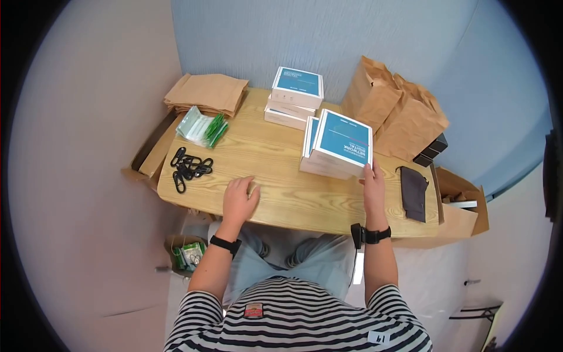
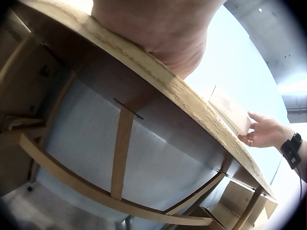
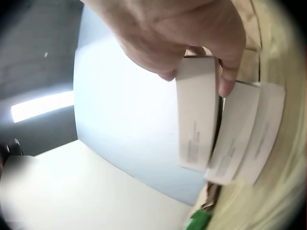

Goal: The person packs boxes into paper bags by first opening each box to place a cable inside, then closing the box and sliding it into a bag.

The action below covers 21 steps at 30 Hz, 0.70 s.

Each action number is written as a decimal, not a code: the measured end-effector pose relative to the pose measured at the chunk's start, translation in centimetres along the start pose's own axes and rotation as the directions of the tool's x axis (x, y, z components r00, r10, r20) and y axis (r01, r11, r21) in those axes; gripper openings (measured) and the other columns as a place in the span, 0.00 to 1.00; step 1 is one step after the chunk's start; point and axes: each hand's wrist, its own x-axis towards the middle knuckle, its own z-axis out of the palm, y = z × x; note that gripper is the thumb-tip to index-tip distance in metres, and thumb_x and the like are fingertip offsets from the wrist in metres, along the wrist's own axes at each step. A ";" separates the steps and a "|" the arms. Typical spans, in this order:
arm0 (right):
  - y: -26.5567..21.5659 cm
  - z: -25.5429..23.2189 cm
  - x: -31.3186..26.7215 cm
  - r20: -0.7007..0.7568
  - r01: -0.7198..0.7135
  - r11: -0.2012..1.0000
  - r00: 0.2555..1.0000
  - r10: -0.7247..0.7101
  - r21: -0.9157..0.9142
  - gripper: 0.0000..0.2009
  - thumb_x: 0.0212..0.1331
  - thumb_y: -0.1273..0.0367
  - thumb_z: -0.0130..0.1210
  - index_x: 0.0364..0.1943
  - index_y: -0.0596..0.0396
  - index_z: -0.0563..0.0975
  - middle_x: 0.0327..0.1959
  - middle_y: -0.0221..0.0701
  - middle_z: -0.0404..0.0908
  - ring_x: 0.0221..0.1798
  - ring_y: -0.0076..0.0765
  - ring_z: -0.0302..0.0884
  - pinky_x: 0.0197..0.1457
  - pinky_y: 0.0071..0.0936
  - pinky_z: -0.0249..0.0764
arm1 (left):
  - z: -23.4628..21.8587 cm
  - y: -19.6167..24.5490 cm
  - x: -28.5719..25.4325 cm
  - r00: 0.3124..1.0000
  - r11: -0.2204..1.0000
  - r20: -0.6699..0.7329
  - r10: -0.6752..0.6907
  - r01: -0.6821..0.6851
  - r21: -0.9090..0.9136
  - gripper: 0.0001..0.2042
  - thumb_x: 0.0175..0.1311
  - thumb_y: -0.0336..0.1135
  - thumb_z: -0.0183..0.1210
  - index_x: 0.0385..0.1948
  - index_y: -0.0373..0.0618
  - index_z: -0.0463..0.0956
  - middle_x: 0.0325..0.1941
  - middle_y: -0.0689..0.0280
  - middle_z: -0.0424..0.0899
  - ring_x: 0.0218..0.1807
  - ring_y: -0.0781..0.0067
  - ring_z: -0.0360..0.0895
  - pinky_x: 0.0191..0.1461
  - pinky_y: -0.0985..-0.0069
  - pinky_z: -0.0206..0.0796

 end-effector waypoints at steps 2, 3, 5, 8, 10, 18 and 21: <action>3.7 -0.6 1.5 -0.208 0.121 0.984 0.967 -0.147 -0.131 0.26 0.78 0.56 0.48 0.71 0.59 0.69 0.62 0.39 0.79 0.59 0.41 0.77 0.59 0.38 0.75 | 0.0 -0.1 0.1 1.000 1.000 0.005 0.003 -0.003 0.006 0.15 0.63 0.38 0.64 0.46 0.39 0.82 0.42 0.52 0.84 0.50 0.47 0.77 0.56 0.57 0.70; 4.9 -1.2 1.6 -0.214 0.118 0.985 0.966 -0.144 -0.128 0.26 0.78 0.56 0.48 0.71 0.59 0.69 0.62 0.39 0.79 0.59 0.41 0.77 0.59 0.38 0.75 | 0.0 -0.1 -0.1 1.000 1.000 0.016 -0.005 0.004 0.009 0.14 0.63 0.38 0.64 0.44 0.39 0.83 0.42 0.52 0.84 0.50 0.47 0.77 0.56 0.58 0.70; 6.7 -2.5 1.3 -0.234 0.139 0.956 0.951 -0.202 -0.260 0.24 0.77 0.55 0.49 0.64 0.59 0.76 0.55 0.45 0.83 0.55 0.50 0.81 0.57 0.41 0.75 | 0.1 -0.2 0.0 0.999 1.000 0.036 0.002 -0.002 0.021 0.13 0.63 0.38 0.64 0.43 0.39 0.83 0.42 0.52 0.84 0.50 0.47 0.77 0.56 0.58 0.70; 8.6 -3.6 -2.1 -0.126 -0.031 0.833 0.991 -0.047 -0.553 0.16 0.71 0.60 0.55 0.46 0.61 0.83 0.42 0.51 0.85 0.47 0.56 0.82 0.50 0.44 0.76 | 0.2 0.0 0.0 0.999 0.999 0.051 0.007 -0.009 0.035 0.11 0.62 0.37 0.64 0.39 0.39 0.83 0.42 0.53 0.84 0.49 0.47 0.78 0.56 0.58 0.70; 8.8 -3.0 -4.7 -0.072 0.096 0.741 0.979 -0.192 -0.665 0.14 0.68 0.61 0.56 0.39 0.60 0.83 0.37 0.50 0.84 0.43 0.58 0.81 0.47 0.46 0.76 | 0.0 0.3 -0.1 0.998 0.999 0.062 0.026 -0.029 0.038 0.10 0.62 0.37 0.64 0.38 0.40 0.84 0.42 0.54 0.84 0.49 0.47 0.78 0.56 0.58 0.70; 7.4 -2.6 -6.0 -0.071 0.231 0.653 0.913 -0.401 -0.721 0.10 0.58 0.67 0.60 0.23 0.58 0.81 0.25 0.43 0.81 0.32 0.54 0.79 0.40 0.49 0.74 | 1.7 -1.0 -0.8 1.000 0.990 0.018 0.002 -0.005 0.140 0.07 0.66 0.34 0.60 0.34 0.39 0.82 0.33 0.55 0.80 0.39 0.51 0.77 0.45 0.59 0.69; 7.2 -3.0 -6.3 -0.107 0.227 0.683 0.906 -0.409 -0.694 0.11 0.59 0.65 0.60 0.24 0.56 0.81 0.24 0.41 0.80 0.33 0.52 0.79 0.40 0.47 0.74 | 2.0 -1.2 -1.0 0.994 0.984 0.093 -0.055 0.038 0.173 0.09 0.67 0.35 0.60 0.34 0.38 0.81 0.33 0.55 0.81 0.38 0.51 0.77 0.45 0.60 0.69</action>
